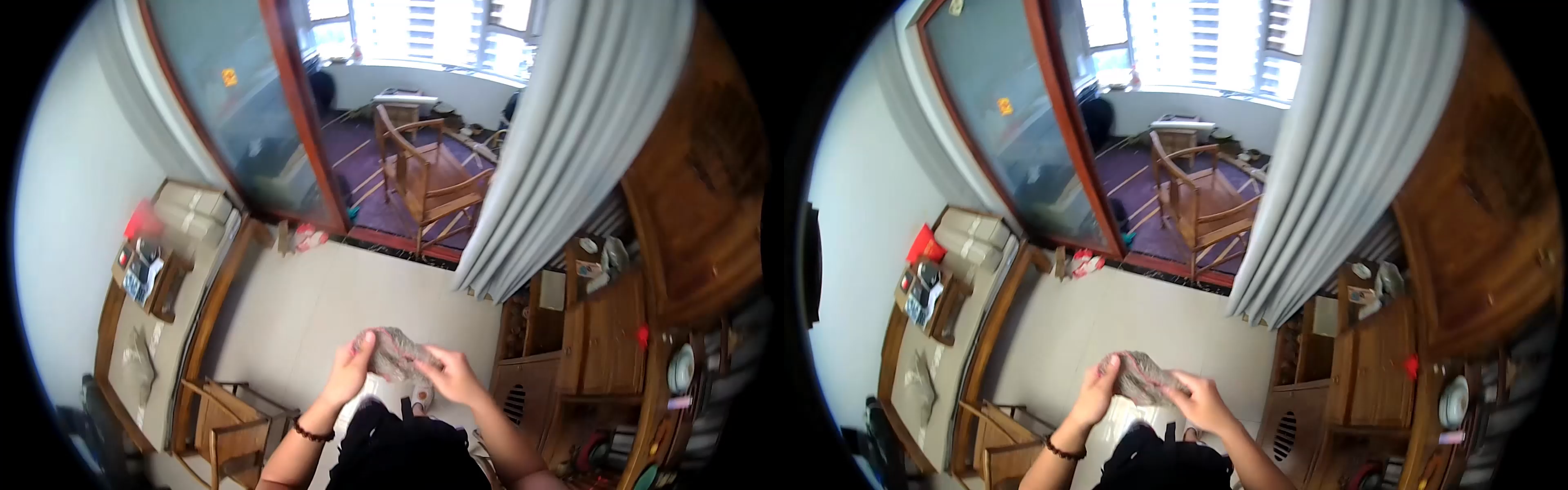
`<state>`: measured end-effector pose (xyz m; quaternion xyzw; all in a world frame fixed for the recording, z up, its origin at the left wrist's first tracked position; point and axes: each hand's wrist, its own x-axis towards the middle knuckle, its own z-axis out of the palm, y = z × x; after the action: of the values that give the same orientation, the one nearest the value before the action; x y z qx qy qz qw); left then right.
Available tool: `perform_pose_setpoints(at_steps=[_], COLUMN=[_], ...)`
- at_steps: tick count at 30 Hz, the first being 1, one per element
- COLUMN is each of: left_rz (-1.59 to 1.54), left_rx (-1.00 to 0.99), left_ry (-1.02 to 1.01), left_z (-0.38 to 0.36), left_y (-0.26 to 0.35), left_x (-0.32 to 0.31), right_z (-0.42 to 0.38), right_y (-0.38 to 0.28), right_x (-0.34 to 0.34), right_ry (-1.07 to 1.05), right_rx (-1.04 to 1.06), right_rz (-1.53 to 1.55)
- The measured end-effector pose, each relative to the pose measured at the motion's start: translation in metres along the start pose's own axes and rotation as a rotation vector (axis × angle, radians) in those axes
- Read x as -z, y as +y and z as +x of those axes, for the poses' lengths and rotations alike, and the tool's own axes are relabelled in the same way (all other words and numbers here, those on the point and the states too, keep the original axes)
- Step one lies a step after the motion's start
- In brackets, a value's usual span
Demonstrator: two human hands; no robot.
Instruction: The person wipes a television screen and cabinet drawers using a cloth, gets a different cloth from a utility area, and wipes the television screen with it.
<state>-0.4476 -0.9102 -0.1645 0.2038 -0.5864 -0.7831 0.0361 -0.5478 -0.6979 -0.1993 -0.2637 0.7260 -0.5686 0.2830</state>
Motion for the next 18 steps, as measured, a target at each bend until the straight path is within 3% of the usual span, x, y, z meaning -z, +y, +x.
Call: perform_pose_setpoints(at_steps=[1,3,5,6,7,9,12,14,17,18], left_rz=[0.029,0.128,0.033,-0.052,-0.066,-0.287,-0.446,-0.591,-0.548,-0.421], left_rx=[-0.051,-0.105,-0.090,-0.107,-0.107,-0.086,0.021,0.072,-0.057,-0.151], left_ry=[0.065,0.131,0.207,0.185,0.198,0.203,0.023,-0.057,-0.066,-0.031], left_z=[0.014,0.044,0.077,0.095,0.115,0.156,0.229,0.275,0.335,0.370], left_y=[0.006,0.013,0.026,0.030,0.034,0.048,0.027,0.066,0.103,0.089], left_x=[0.011,0.044,0.069,0.085,0.096,0.118,0.159,0.157,0.169,0.173], right_z=[0.025,0.081,0.133,0.161,0.187,0.242,0.316,0.368,0.422,0.442], right_y=[0.003,-0.012,-0.026,-0.003,-0.009,-0.035,-0.053,-0.060,-0.081,-0.074], right_x=[0.003,0.007,0.016,0.015,0.014,0.014,0.016,0.025,0.035,0.043], right_ry=[-0.037,-0.049,0.006,0.010,-0.003,-0.058,-0.048,-0.037,0.047,0.047], right_rx=[-0.093,-0.006,-0.126,-0.195,-0.202,-0.311,-0.283,-0.256,-0.024,-0.041], right_rz=[0.038,0.110,0.156,0.398,0.387,0.817,0.843,0.856,0.846,0.864])
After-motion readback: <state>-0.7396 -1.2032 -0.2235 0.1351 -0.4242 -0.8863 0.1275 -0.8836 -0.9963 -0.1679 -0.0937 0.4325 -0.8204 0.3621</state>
